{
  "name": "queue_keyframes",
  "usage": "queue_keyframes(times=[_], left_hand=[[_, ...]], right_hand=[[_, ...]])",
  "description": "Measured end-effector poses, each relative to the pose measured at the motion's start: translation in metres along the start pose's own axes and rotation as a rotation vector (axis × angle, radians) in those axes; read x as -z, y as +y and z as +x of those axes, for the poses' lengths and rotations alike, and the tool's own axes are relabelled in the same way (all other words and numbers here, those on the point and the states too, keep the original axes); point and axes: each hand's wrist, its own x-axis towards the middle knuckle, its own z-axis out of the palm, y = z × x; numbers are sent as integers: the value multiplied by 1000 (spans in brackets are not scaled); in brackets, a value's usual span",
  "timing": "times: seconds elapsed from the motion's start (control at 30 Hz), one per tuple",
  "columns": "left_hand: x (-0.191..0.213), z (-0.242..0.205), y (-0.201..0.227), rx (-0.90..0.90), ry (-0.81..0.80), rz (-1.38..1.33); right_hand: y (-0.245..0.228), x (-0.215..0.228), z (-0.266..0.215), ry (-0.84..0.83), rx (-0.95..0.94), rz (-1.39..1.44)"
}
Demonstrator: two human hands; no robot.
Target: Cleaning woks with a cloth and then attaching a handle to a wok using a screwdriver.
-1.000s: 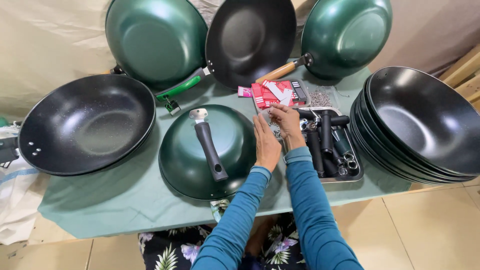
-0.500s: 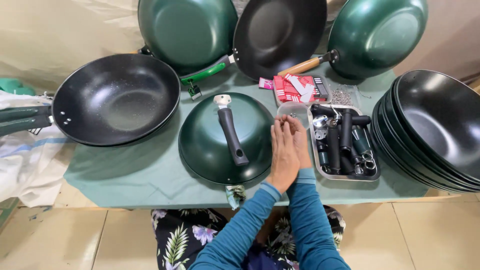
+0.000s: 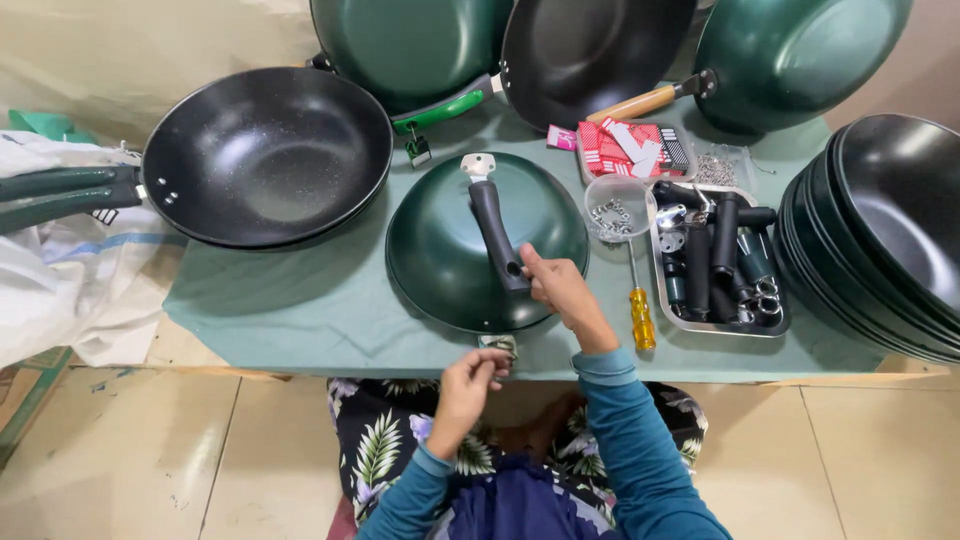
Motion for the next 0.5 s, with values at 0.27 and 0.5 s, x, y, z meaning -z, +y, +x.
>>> queue_keyframes(times=[0.27, 0.5], left_hand=[[27, 20, -24, 154, 134, -476], [12, 46, -44, 44, 216, -360]], right_hand=[[-71, -45, -67, -72, -25, 305], [-27, -30, -90, -28, 23, 396]])
